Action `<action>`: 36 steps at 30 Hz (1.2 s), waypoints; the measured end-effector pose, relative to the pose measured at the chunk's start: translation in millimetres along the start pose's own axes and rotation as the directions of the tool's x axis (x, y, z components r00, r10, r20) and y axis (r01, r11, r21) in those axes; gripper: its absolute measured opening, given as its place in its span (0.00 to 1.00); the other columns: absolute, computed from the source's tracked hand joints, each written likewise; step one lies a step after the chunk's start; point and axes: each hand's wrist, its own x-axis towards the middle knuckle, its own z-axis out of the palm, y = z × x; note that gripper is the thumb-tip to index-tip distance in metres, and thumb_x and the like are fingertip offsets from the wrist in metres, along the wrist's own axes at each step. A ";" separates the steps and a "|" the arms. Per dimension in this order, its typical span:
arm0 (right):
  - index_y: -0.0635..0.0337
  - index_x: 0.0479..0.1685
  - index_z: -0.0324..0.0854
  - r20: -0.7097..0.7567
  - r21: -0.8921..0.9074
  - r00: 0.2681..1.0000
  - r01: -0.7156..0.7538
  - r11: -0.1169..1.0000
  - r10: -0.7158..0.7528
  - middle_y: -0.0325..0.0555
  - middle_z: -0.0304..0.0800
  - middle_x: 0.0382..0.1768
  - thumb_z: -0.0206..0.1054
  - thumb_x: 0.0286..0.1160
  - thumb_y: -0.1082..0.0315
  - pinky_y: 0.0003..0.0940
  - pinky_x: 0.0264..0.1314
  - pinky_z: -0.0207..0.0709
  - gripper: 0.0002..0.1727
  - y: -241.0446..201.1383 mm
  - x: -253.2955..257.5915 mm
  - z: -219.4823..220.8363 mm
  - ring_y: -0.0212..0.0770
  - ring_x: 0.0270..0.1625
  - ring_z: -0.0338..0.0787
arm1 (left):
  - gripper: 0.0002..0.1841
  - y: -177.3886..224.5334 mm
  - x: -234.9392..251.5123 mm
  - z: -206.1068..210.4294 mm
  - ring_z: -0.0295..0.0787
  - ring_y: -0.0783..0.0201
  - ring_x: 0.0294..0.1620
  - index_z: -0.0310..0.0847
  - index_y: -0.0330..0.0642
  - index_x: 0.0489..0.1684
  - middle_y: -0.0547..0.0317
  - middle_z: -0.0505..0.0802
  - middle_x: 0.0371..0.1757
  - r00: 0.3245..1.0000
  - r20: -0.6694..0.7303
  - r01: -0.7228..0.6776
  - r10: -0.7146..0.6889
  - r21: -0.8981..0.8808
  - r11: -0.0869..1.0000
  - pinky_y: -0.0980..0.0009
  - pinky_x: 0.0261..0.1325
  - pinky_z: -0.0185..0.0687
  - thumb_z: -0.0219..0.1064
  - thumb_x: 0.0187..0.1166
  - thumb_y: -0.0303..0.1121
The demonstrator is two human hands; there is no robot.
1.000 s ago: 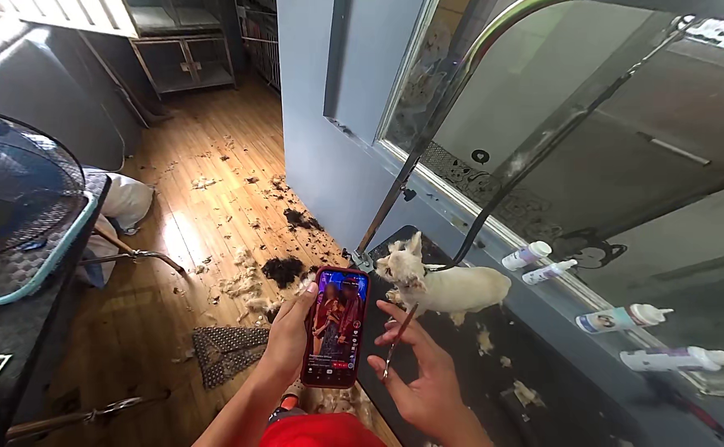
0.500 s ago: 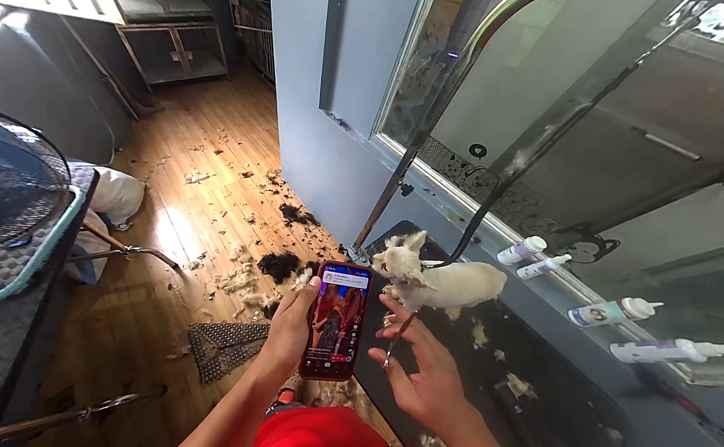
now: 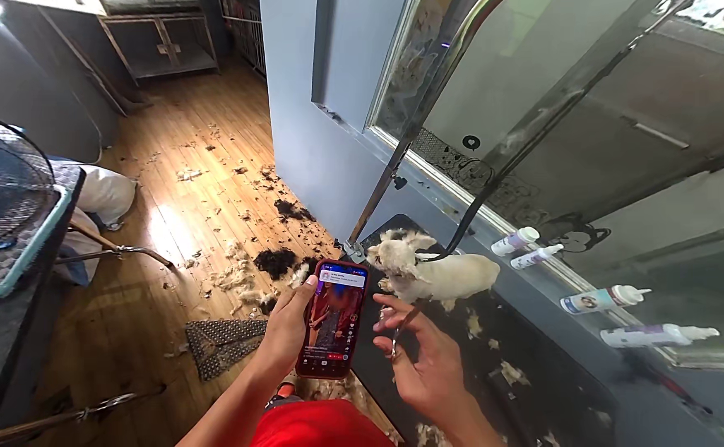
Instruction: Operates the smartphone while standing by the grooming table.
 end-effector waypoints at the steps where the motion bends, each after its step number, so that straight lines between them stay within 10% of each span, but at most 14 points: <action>1: 0.50 0.57 0.83 0.021 0.039 1.000 -0.016 0.999 0.015 0.43 0.90 0.66 0.69 0.82 0.59 0.41 0.60 0.93 0.11 -0.4 1.4 -1.5 0.41 0.57 0.95 | 0.29 -0.4 -0.2 -0.8 0.95 0.52 0.48 0.87 0.35 0.54 0.39 0.94 0.46 1.000 -0.005 0.004 -0.004 0.001 1.000 0.55 0.56 0.92 0.43 0.94 0.50; 18: 0.51 0.57 0.85 0.213 0.002 0.975 -0.059 0.998 0.057 0.39 0.82 0.77 0.69 0.81 0.60 0.36 0.57 0.92 0.12 5.0 9.1 1.3 0.34 0.57 0.93 | 0.29 -7.6 -2.8 1.8 0.94 0.54 0.42 0.88 0.38 0.50 0.42 0.94 0.41 0.999 0.038 -0.013 0.011 0.063 0.998 0.57 0.51 0.93 0.44 0.94 0.51; 36: 0.51 0.54 0.84 0.052 0.011 0.998 -0.042 0.999 0.042 0.44 0.88 0.69 0.70 0.80 0.61 0.36 0.56 0.92 0.10 8.5 -0.5 -7.9 0.37 0.55 0.94 | 0.29 -6.8 2.1 0.4 0.94 0.54 0.46 0.87 0.37 0.57 0.42 0.94 0.47 0.998 -0.043 0.041 -0.041 -0.002 0.999 0.56 0.53 0.92 0.41 0.95 0.49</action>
